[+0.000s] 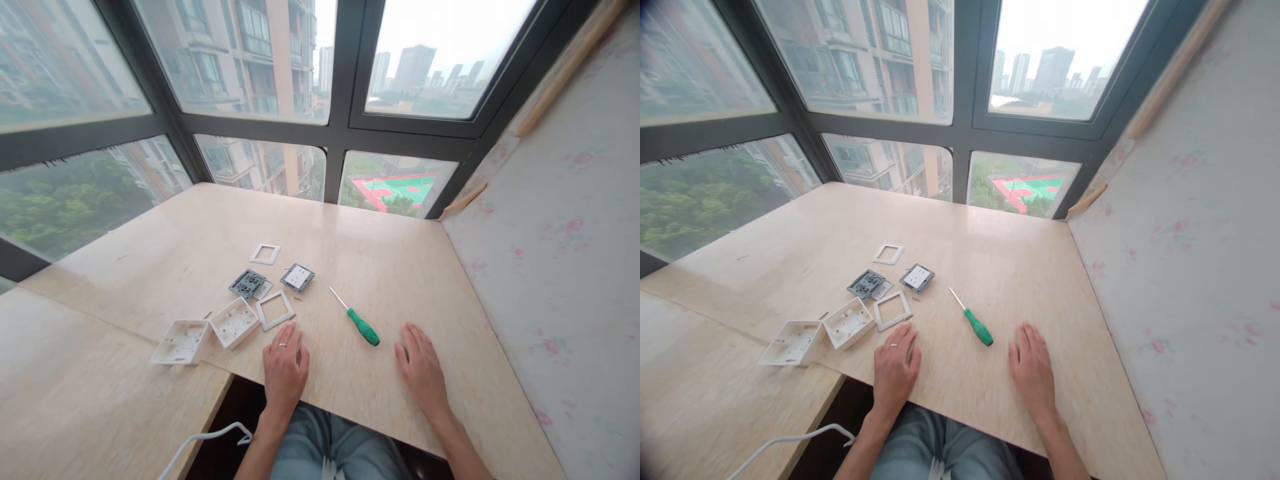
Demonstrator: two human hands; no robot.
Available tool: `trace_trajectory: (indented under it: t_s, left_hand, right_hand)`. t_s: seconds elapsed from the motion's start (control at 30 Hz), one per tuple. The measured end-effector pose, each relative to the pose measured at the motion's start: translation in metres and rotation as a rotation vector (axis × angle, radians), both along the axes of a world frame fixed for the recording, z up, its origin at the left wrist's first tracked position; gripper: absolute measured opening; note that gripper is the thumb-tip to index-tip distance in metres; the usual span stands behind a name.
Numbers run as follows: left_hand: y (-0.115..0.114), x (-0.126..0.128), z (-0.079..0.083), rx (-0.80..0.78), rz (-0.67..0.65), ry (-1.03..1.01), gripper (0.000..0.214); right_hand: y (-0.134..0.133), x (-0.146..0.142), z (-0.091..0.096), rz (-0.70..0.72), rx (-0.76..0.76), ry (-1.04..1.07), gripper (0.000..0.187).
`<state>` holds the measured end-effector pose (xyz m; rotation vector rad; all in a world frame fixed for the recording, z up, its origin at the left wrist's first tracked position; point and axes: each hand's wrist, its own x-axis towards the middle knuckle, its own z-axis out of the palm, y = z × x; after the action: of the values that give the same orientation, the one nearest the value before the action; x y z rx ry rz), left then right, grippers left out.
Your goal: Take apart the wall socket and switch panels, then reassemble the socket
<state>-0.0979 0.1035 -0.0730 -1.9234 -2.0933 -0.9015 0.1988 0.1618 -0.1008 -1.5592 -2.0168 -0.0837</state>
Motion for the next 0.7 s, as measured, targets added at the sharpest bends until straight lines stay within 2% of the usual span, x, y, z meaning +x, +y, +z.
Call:
trace_trajectory:
  t_s: [0.07, 0.17, 0.5, 0.7]
  left_hand:
    - [-0.0009, 0.0008, 0.0006, -0.010, 0.001, 0.008, 0.024]
    - [-0.0019, 0.0016, 0.0019, -0.026, 0.005, 0.013, 0.027]
    - [-0.0027, 0.0030, 0.0033, -0.064, 0.020, -0.017, 0.027]
    - [-0.0026, 0.0029, 0.0026, -0.030, 0.020, -0.003, 0.026]
  right_hand:
    - [-0.0021, -0.0017, -0.0033, 0.008, 0.026, -0.132, 0.053]
    - [-0.0055, -0.0029, -0.0043, 0.001, 0.045, -0.221, 0.053]
    - [-0.0079, -0.0057, 0.0020, 0.016, 0.078, -0.290, 0.052]
    - [-0.0092, -0.0058, 0.0021, 0.008, 0.105, -0.317, 0.052]
